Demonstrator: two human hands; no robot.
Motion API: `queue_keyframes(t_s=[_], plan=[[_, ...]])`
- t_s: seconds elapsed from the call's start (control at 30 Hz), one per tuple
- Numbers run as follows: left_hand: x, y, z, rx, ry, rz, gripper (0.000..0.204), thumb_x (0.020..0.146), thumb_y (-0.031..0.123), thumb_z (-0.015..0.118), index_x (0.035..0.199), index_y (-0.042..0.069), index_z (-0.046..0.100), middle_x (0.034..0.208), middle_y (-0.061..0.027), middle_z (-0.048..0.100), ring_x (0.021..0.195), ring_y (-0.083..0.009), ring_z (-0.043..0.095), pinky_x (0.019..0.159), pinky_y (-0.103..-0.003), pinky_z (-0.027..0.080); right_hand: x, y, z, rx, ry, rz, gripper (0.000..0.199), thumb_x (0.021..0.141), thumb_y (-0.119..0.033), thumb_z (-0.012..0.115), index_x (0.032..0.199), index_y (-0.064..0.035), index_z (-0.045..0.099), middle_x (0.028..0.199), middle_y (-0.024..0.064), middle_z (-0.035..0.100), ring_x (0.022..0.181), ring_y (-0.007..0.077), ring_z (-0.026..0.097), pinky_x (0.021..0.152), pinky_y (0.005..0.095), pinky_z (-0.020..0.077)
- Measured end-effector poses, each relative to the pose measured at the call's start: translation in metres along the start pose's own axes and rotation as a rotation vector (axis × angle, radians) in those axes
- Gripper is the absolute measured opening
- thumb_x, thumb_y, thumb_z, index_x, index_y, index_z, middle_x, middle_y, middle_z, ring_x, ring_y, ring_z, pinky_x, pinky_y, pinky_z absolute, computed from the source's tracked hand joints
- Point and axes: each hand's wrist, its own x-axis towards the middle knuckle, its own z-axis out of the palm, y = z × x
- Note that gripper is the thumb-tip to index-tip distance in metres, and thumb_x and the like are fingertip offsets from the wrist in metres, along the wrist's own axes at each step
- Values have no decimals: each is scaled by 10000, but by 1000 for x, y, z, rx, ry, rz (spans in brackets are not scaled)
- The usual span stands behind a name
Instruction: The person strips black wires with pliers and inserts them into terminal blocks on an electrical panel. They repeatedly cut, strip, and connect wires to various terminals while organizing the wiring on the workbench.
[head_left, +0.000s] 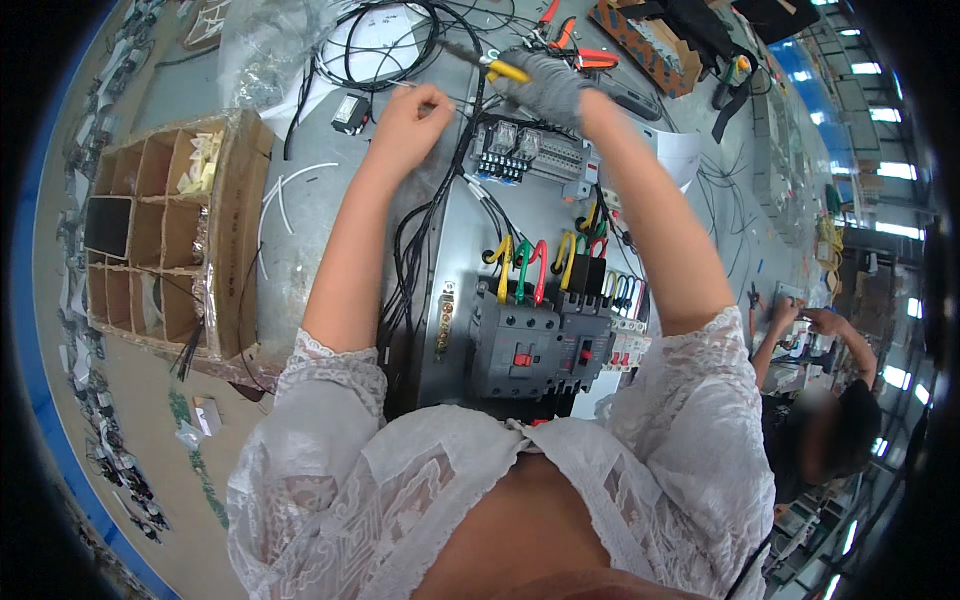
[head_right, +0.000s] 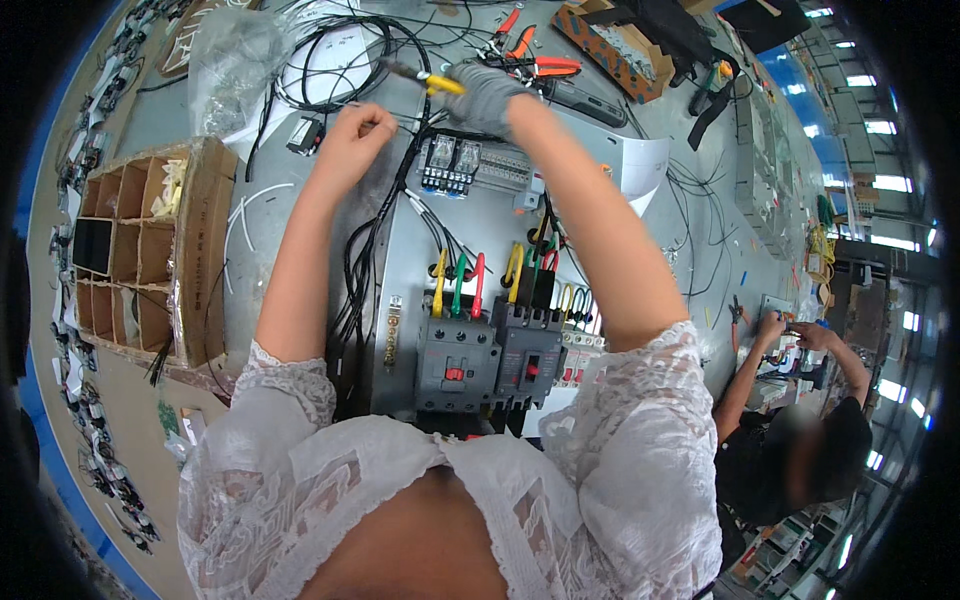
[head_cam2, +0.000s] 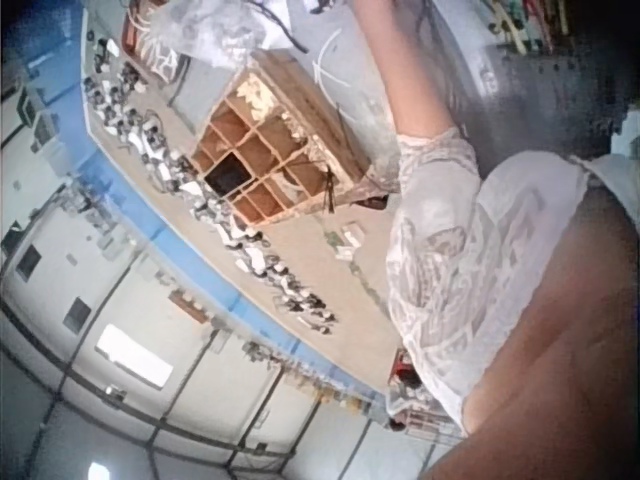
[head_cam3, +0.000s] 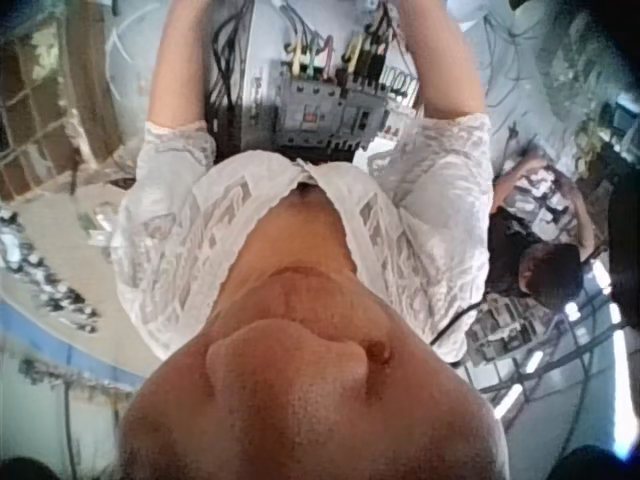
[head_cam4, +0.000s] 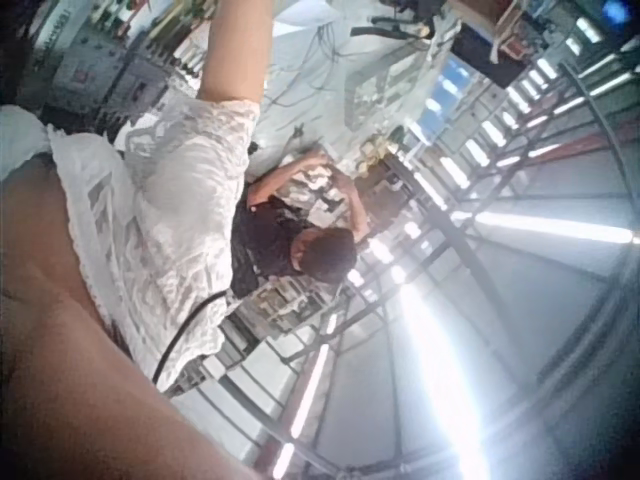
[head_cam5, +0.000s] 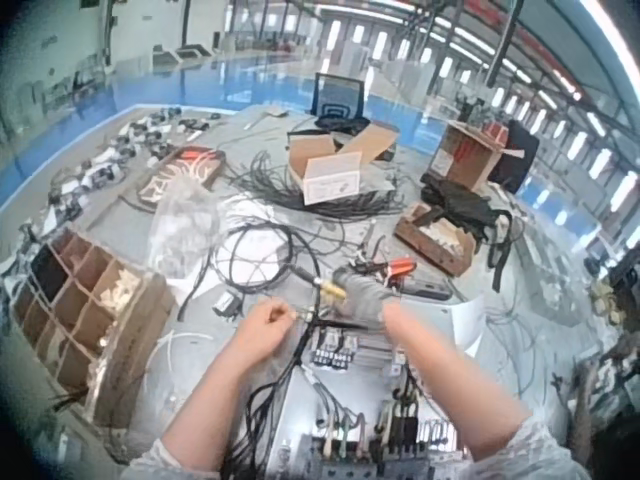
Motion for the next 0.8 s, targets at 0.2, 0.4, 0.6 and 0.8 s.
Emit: queue_keyframes(t_s=[0.2,0.4,0.6,0.8], plan=[[6,2,27,-502,50,-135,253,846,215,635,993,30,544,865,-29,597,684,-98,554,618,-233,442,-34,-16,-75,93,-304,206,359,859,-262,634,1172,-100,568,742,40,628,571,110,579,467,249,457],[5,-14,30,-327,73,-109,122,848,71,595,950,6,598,822,-40,619,697,-96,587,625,-220,485,-40,-33,-78,111,-496,241,501,854,-283,643,1306,-129,493,676,-6,565,504,55,473,448,209,396],[9,-15,31,-310,52,-111,86,845,78,605,893,8,621,750,-27,613,659,-87,587,594,-219,476,-13,-40,-77,-132,-670,382,474,819,-323,682,1221,-109,553,689,3,596,520,66,525,453,185,400],[11,-22,30,-172,92,-81,87,846,79,602,904,16,617,753,-38,630,661,-107,587,598,-227,470,-2,-60,-87,-558,-637,371,469,805,-343,692,1186,-104,559,668,-1,594,488,56,502,425,191,371]])
